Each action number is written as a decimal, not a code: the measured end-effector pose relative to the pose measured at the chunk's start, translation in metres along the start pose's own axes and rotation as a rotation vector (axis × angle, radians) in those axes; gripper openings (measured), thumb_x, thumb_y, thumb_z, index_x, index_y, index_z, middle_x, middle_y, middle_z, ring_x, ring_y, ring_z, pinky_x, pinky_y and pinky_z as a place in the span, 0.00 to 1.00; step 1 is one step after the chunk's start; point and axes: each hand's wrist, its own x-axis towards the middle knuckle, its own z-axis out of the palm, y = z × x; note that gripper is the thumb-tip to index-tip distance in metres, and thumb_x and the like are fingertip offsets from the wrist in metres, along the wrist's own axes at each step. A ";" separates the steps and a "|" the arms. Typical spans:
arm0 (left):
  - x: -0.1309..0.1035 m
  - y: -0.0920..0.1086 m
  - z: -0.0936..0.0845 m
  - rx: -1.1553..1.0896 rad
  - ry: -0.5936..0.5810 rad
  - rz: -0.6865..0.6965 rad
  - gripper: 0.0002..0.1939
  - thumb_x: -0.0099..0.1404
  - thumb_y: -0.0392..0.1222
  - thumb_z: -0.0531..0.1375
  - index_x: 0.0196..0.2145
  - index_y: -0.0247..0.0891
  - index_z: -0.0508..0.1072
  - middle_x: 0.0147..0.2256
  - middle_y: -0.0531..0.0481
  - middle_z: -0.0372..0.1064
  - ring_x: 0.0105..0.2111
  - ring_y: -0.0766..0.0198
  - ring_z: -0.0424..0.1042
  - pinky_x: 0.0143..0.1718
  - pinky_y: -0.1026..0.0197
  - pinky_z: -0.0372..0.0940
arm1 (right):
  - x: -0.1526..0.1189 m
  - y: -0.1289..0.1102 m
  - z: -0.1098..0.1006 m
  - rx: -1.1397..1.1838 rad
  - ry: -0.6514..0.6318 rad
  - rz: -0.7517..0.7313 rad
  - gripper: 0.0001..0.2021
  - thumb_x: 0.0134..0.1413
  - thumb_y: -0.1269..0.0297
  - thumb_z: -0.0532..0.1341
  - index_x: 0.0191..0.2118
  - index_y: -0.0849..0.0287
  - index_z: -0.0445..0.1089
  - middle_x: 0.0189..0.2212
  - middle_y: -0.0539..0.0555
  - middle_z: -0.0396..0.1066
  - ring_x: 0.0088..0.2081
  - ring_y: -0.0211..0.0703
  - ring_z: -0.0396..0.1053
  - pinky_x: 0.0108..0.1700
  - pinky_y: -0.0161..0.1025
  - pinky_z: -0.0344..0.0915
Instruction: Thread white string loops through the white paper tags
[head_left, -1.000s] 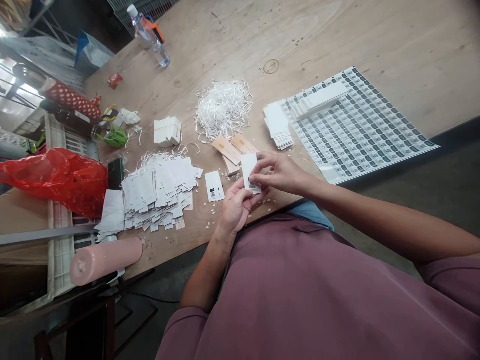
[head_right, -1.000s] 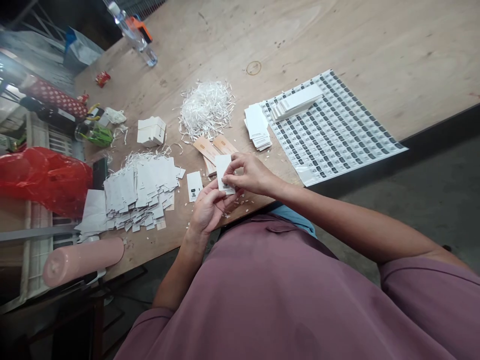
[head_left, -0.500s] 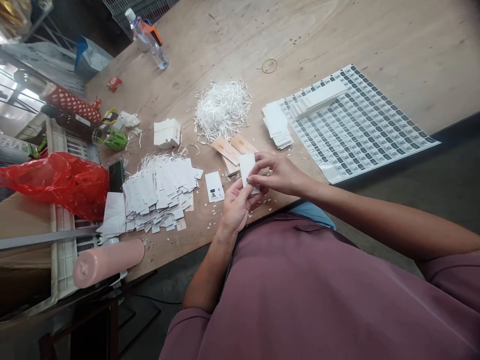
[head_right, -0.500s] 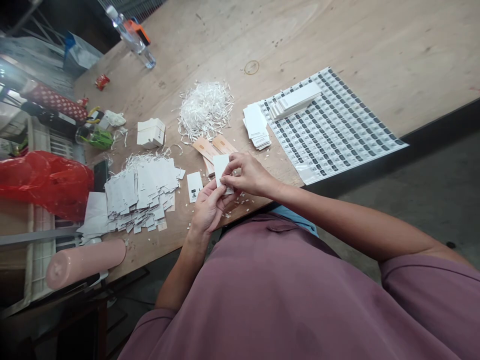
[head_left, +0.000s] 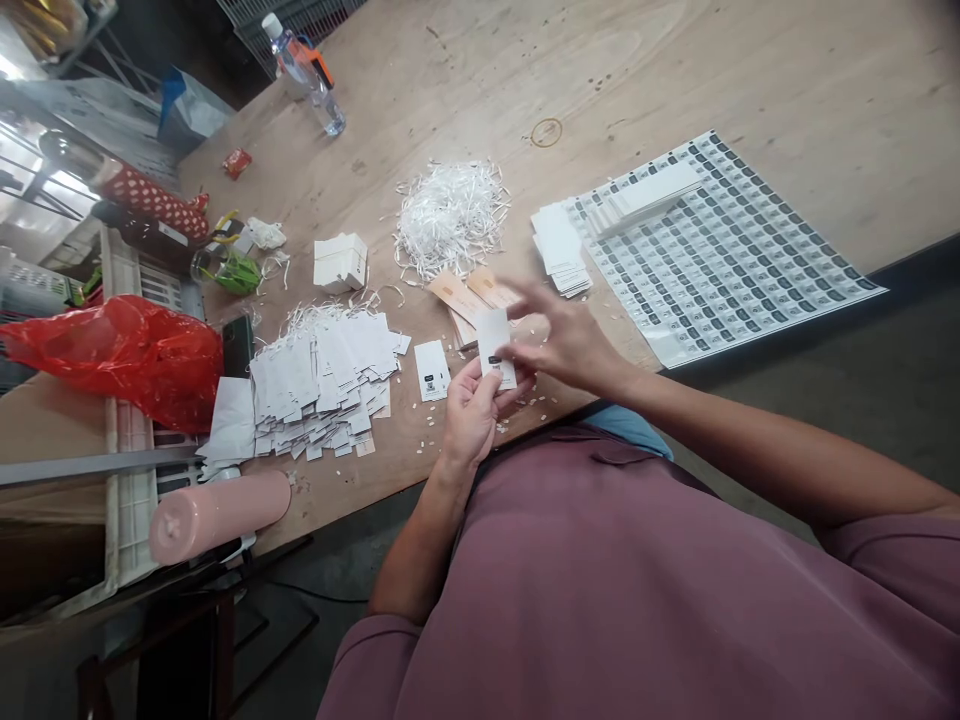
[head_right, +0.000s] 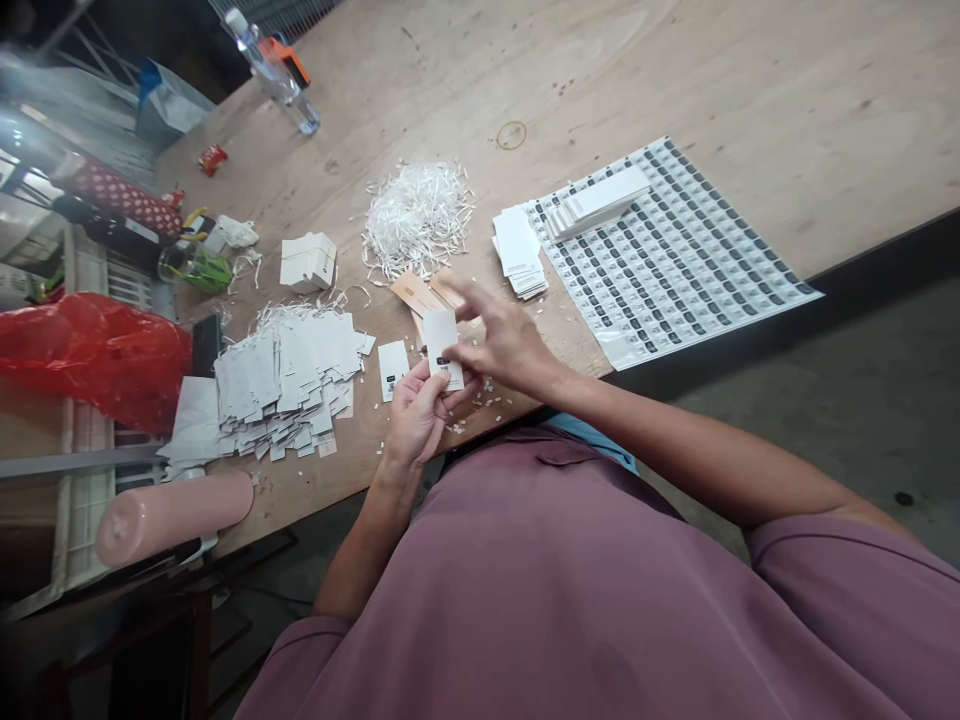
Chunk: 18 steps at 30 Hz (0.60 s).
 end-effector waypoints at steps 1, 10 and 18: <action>-0.002 0.000 0.000 -0.003 -0.005 -0.019 0.12 0.56 0.40 0.69 0.38 0.36 0.78 0.38 0.45 0.80 0.47 0.54 0.78 0.49 0.53 0.73 | 0.002 0.000 -0.002 0.049 0.013 0.030 0.26 0.45 0.61 0.74 0.53 0.51 0.75 0.39 0.53 0.77 0.42 0.50 0.75 0.46 0.46 0.70; -0.008 0.008 -0.010 -0.102 -0.108 -0.136 0.18 0.59 0.44 0.67 0.45 0.31 0.77 0.44 0.36 0.80 0.50 0.44 0.78 0.53 0.45 0.72 | 0.005 0.003 0.003 0.390 -0.182 0.202 0.33 0.45 0.68 0.71 0.59 0.55 0.67 0.24 0.44 0.63 0.27 0.38 0.65 0.29 0.36 0.65; 0.001 -0.020 -0.012 0.295 0.135 0.055 0.25 0.58 0.62 0.67 0.35 0.35 0.73 0.22 0.50 0.74 0.19 0.63 0.74 0.21 0.64 0.68 | -0.007 0.006 0.025 0.382 -0.176 0.114 0.28 0.51 0.66 0.69 0.58 0.58 0.69 0.22 0.42 0.60 0.25 0.37 0.62 0.30 0.37 0.64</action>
